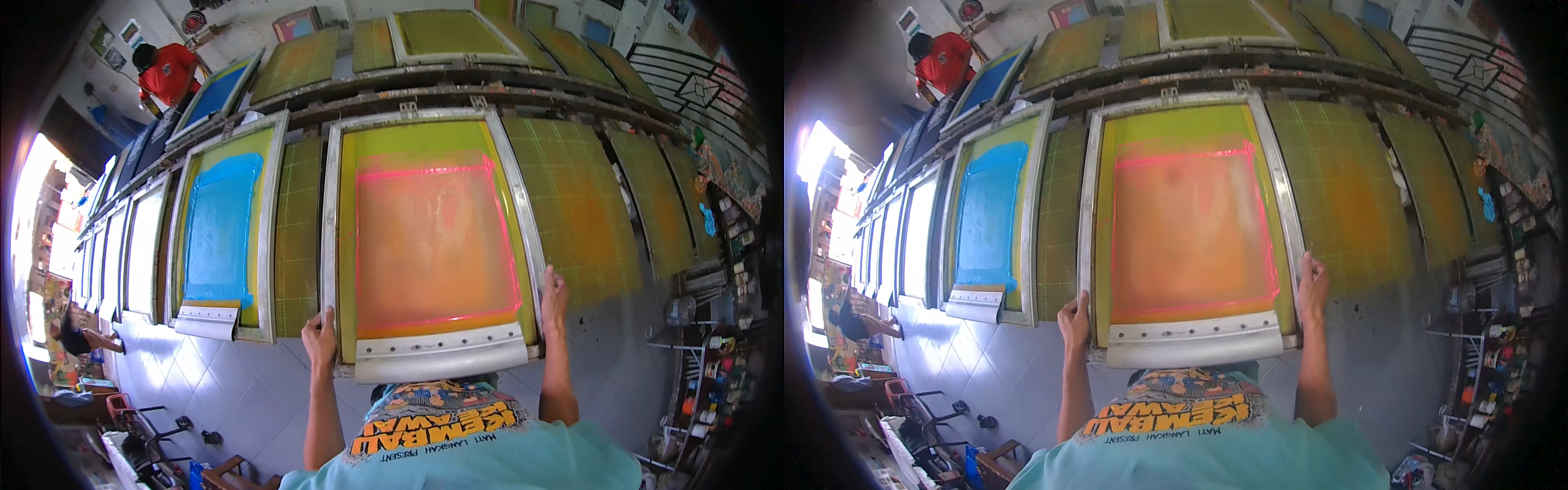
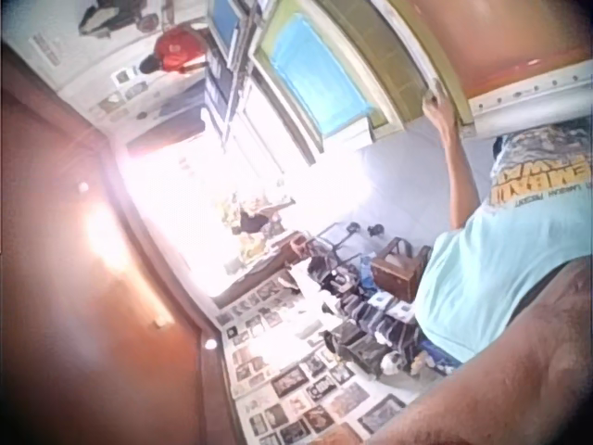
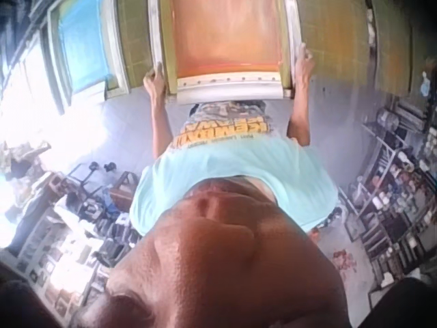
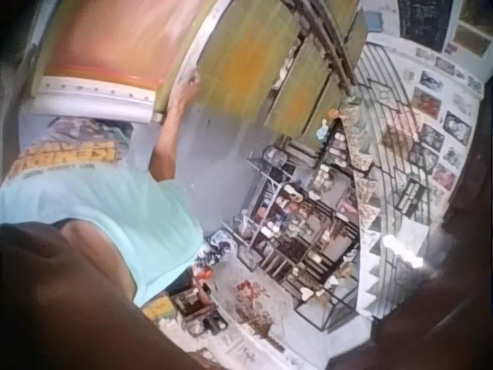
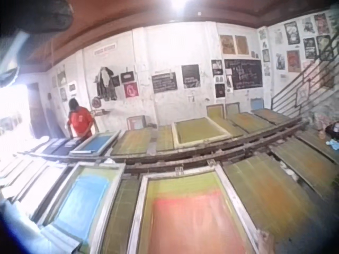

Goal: The person performs screen printing on a t-shirt using multiple color screens. They align the t-shirt on the press, then sequentially lower screens with pink and blue ink, using a squeegee to pull the ink across the mesh. The person adjusts the t-shirt and repositions the screens between color applications.

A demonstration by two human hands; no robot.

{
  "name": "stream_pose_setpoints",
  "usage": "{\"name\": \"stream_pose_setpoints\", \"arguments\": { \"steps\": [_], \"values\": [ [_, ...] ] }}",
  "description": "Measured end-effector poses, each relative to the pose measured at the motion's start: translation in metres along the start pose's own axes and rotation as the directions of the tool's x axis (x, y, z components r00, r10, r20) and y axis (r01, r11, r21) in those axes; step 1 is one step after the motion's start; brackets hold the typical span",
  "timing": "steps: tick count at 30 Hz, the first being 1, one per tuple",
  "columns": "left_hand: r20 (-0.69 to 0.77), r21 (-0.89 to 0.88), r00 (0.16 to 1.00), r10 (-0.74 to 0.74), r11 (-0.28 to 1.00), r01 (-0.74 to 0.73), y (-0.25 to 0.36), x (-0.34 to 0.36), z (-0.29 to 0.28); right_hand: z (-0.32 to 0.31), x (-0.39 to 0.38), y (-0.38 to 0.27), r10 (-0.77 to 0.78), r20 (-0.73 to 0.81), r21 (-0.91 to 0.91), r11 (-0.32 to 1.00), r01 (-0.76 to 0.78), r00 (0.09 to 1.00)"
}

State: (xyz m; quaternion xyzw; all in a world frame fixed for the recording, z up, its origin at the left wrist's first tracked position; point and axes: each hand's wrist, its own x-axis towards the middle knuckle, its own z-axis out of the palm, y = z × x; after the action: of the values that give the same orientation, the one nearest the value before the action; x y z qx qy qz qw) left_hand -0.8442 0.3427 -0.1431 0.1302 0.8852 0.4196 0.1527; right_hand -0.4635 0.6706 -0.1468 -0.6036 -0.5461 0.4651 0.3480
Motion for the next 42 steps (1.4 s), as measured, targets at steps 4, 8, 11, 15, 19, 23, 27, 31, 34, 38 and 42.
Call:
{"name": "stream_pose_setpoints", "arguments": {
  "steps": [4, 8, 11, 15, 19, 23, 27, 31, 34, 38, 42],
  "values": [
    [0.056, 0.097, 0.998, -0.025, 0.995, 0.020, -0.003, 0.002, -0.005, 0.000, -0.012, 0.000, -0.018, -0.032, -0.005, 1.000, 0.018, 0.999],
    [0.105, 0.255, 0.994, -0.014, 0.967, -0.014, -0.010, 0.014, -0.005, -0.003, -0.004, 0.017, -0.073, 0.032, -0.119, 0.990, 0.076, 0.997],
    [0.099, 0.328, 0.995, 0.008, 0.944, -0.040, -0.018, 0.027, 0.006, 0.001, -0.009, 0.008, -0.228, 0.046, -0.387, 0.893, 0.228, 0.973],
    [0.149, 0.353, 0.989, 0.001, 0.934, -0.054, 0.000, 0.026, 0.001, 0.014, -0.067, -0.071, -0.394, 0.368, -0.562, 0.628, 0.539, 0.842],
    [0.118, 0.361, 0.993, -0.023, 0.932, -0.022, 0.008, 0.022, -0.007, 0.013, -0.118, -0.095, -0.176, 0.863, -0.335, 0.501, 0.798, 0.473],
    [-0.008, 0.249, 0.992, 0.123, 0.961, -0.117, -0.014, 0.017, 0.005, 0.009, -0.137, -0.065, -0.141, 0.935, -0.307, 0.134, 0.942, 0.325],
    [-0.015, -0.001, 1.000, -0.008, 1.000, 0.008, -0.001, 0.008, 0.015, 0.005, -0.132, -0.080, -0.134, 0.935, -0.302, 0.181, 0.936, 0.328],
    [-0.023, -0.111, 1.000, -0.001, 0.994, -0.002, 0.008, 0.011, 0.021, 0.007, -0.118, -0.090, -0.225, 0.906, -0.278, 0.318, 0.906, 0.358],
    [-0.013, -0.151, 0.999, 0.034, 0.988, -0.036, 0.005, 0.019, 0.021, 0.011, -0.115, -0.093, -0.262, 0.861, -0.344, 0.332, 0.878, 0.436],
    [0.059, -0.186, 0.991, 0.117, 0.977, -0.104, -0.020, 0.022, 0.010, 0.020, -0.112, -0.093, -0.379, 0.778, -0.387, 0.338, 0.858, 0.501],
    [0.253, 0.020, 0.967, -0.006, 1.000, 0.001, -0.022, -0.017, -0.016, 0.020, -0.110, -0.091, -0.450, 0.698, -0.485, 0.275, 0.830, 0.557]
  ]
}}
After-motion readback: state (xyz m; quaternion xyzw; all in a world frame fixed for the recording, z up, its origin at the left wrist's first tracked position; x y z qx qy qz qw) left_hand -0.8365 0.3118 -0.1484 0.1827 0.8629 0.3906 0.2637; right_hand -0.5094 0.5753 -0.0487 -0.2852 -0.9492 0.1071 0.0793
